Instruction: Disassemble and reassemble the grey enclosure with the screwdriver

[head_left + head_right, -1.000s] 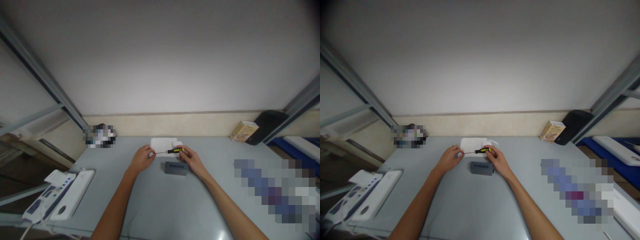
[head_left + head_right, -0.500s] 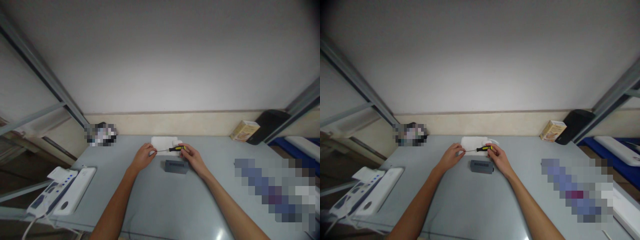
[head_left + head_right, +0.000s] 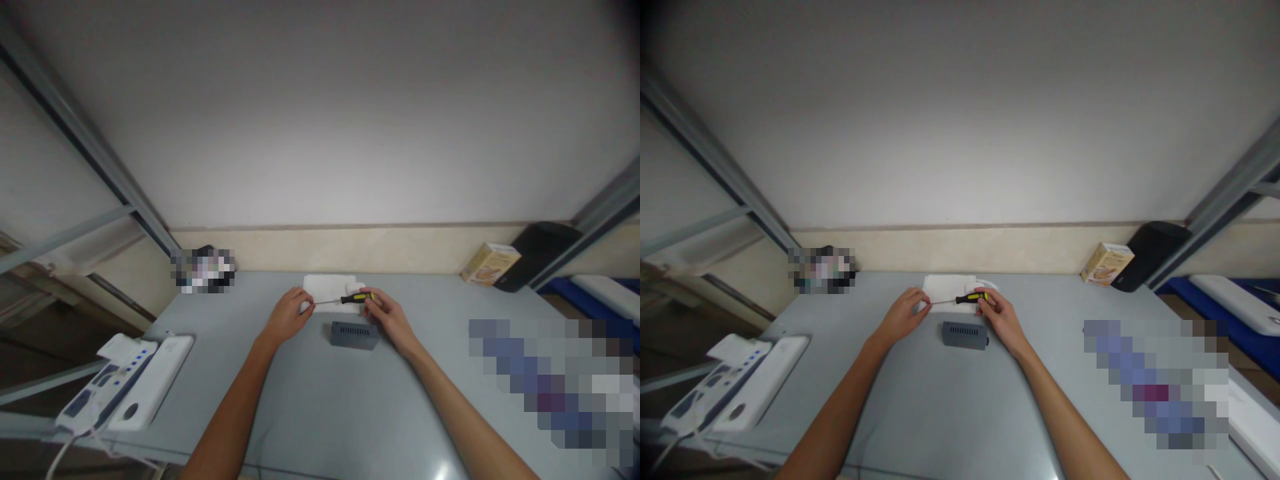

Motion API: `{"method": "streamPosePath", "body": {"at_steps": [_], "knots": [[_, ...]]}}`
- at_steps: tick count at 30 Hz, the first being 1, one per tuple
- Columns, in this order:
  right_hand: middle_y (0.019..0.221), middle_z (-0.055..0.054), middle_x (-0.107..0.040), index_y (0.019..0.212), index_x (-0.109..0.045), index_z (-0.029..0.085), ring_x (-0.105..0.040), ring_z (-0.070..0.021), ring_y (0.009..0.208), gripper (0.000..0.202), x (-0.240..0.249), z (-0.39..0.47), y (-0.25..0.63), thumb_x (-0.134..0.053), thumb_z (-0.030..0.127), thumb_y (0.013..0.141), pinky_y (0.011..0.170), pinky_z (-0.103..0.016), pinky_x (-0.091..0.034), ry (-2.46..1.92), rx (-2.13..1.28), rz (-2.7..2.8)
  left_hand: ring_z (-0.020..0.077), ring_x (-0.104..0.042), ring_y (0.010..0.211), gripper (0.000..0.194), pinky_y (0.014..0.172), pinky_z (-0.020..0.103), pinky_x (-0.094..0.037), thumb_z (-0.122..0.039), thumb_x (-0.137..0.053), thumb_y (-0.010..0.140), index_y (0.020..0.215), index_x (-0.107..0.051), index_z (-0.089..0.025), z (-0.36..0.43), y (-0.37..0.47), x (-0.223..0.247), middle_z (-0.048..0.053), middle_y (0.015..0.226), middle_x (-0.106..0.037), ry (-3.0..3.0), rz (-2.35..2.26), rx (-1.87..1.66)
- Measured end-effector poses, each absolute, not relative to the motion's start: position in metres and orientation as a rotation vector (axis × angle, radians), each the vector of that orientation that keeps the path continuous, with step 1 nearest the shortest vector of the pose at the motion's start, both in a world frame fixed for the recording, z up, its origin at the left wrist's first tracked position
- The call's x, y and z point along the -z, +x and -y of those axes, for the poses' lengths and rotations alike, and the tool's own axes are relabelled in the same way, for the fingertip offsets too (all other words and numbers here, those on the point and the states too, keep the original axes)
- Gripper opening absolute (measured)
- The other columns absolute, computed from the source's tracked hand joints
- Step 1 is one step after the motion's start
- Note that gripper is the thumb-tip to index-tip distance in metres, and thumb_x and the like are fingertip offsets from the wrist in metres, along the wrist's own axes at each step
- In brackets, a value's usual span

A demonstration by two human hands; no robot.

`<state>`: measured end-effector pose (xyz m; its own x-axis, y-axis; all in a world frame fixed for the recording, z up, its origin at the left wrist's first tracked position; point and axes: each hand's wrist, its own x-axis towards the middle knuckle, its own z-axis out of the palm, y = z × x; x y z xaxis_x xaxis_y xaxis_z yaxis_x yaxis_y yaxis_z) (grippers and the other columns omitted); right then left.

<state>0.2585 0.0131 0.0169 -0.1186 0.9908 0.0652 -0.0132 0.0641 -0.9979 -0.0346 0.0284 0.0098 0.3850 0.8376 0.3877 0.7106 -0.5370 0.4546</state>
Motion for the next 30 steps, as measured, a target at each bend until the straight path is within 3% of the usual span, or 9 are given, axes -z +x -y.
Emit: {"method": "streamPosePath", "body": {"at_steps": [27, 30], "knots": [[0.082, -0.003, -0.07, 0.118, -0.07, 0.019, -0.057, -0.0166, 0.07, 0.05, -0.0135, -0.0146, 0.2613, -0.074, 0.057, 0.085, 0.068, -0.029, -0.041, -1.054, -1.258, 1.306, 0.0213, -0.062, 0.099, 0.02, 0.092, 0.035, -0.05, -0.037, -0.061, 0.101, 0.1, -0.073, -0.021, -0.0281, -0.0354, -0.008, 0.006, 0.101, -0.068, 2.42, -1.332, -0.803], [0.076, -0.002, -0.067, 0.119, -0.069, 0.02, -0.056, -0.0163, 0.067, 0.052, -0.0135, -0.0143, 0.2606, -0.072, 0.06, 0.086, 0.065, -0.028, -0.04, -1.08, -1.23, 1.298, 0.0209, -0.062, 0.099, 0.023, 0.092, 0.034, -0.05, -0.038, -0.059, 0.102, 0.102, -0.074, -0.021, -0.0267, -0.0335, -0.0076, 0.006, 0.101, -0.068, 2.403, -1.292, -0.843]]}}
